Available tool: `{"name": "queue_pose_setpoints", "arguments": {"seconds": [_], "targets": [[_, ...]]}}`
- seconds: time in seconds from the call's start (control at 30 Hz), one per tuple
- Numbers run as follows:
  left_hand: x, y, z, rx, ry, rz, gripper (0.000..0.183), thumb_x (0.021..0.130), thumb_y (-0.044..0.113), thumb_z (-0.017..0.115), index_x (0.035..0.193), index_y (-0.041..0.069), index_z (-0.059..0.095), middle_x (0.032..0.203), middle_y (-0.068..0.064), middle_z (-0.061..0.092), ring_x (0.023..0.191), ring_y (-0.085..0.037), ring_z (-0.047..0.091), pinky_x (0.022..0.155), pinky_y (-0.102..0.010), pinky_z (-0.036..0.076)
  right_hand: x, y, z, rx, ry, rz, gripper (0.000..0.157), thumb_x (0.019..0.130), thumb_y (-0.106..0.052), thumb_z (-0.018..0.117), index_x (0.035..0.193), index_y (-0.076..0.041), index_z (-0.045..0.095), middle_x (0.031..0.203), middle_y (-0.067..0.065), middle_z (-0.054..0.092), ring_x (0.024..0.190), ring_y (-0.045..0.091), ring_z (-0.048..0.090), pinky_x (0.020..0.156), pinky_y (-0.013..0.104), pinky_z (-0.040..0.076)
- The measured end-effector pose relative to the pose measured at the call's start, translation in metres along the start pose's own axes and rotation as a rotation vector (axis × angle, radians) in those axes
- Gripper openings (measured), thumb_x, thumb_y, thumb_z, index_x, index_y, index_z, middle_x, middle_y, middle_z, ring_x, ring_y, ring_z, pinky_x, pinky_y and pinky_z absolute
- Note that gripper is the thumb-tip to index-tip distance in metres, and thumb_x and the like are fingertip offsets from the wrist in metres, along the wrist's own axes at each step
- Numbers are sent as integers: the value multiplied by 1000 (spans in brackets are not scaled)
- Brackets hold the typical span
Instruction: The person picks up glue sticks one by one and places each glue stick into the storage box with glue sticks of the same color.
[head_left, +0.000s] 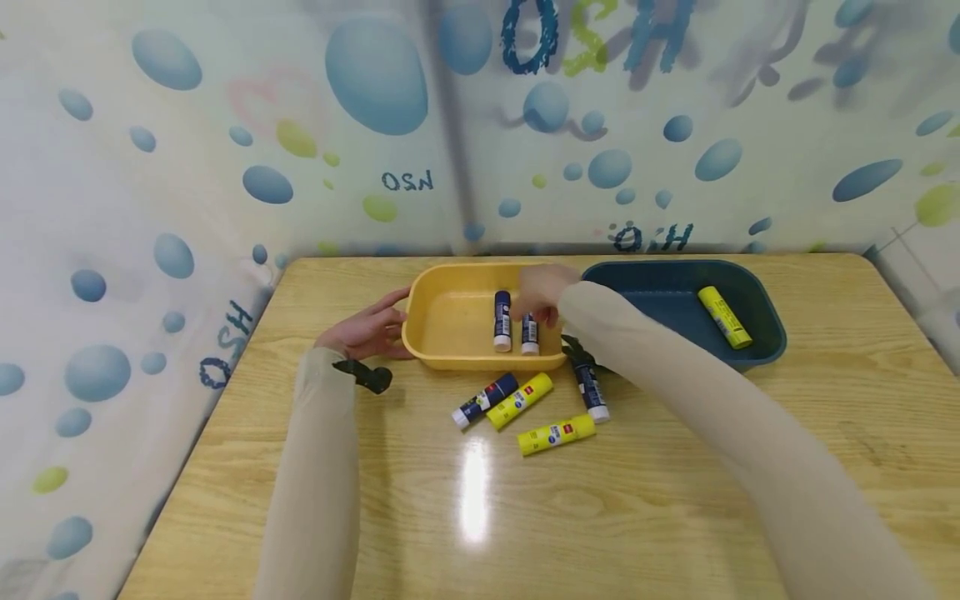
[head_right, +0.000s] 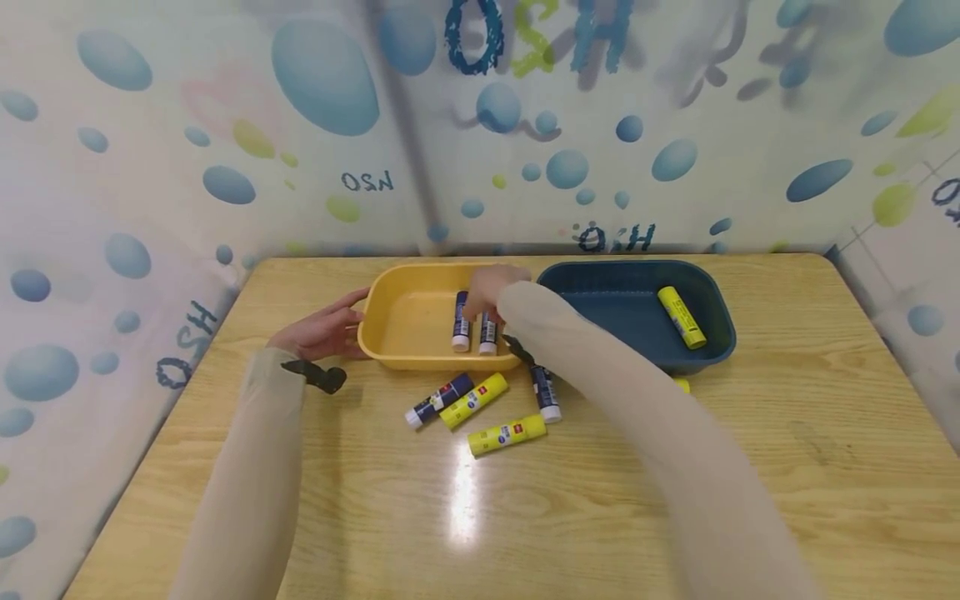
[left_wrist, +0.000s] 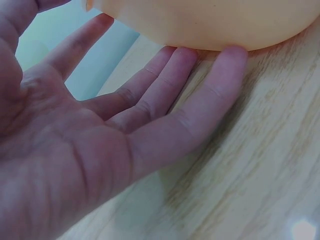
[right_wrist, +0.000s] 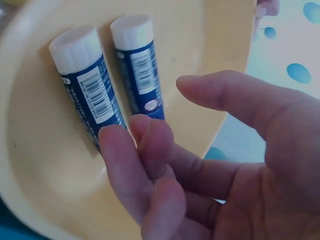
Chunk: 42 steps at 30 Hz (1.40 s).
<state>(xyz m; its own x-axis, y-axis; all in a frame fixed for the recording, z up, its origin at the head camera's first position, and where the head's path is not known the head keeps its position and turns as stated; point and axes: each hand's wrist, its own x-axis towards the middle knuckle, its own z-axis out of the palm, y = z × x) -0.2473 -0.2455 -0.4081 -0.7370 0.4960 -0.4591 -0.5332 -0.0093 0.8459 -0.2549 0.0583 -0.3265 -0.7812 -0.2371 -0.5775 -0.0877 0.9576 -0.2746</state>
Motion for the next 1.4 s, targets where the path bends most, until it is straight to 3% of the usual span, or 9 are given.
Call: {"name": "queue_pose_setpoints", "arguments": {"seconds": [0.2,0.63,0.83,1.13,1.4], "targets": [[-1,0,1,6,2,3,65,101,8,41,156,27,14,154,-14,18,126,-36,37,99,-60,36,-12,6,1,-8,2,-51,30,89,-32,66,77,-5,64,60,2,53,64,19,67,71,31,54],[0,1,-1,-3,-13,2,65,101,8,40,156,28,12,152,-16,20,126,-35,37,99,-60,36,-44,19,3,-30,38,-122,36,88,-34,67,63,-10,59,57,2,55,58,17,61,49,23,36],[0,0,-1,-4,-16,1,65,101,7,39,156,27,12,152,-16,19,127,-35,36,100,-61,35,-56,28,3,-26,48,-171,34,88,-32,67,64,-8,61,57,2,55,57,18,58,47,22,35],[0,0,1,-11,6,0,65,100,7,42,156,28,15,151,-15,22,122,-32,41,99,-60,36,-70,44,8,-47,66,-153,38,88,-35,66,60,-10,60,56,2,55,53,16,52,47,23,27],[0,-1,-1,3,22,-10,65,100,9,45,155,31,18,150,-15,24,121,-32,42,99,-59,37,-76,54,12,-25,57,-170,29,89,-34,68,76,-9,64,66,3,57,60,18,52,54,28,36]]}}
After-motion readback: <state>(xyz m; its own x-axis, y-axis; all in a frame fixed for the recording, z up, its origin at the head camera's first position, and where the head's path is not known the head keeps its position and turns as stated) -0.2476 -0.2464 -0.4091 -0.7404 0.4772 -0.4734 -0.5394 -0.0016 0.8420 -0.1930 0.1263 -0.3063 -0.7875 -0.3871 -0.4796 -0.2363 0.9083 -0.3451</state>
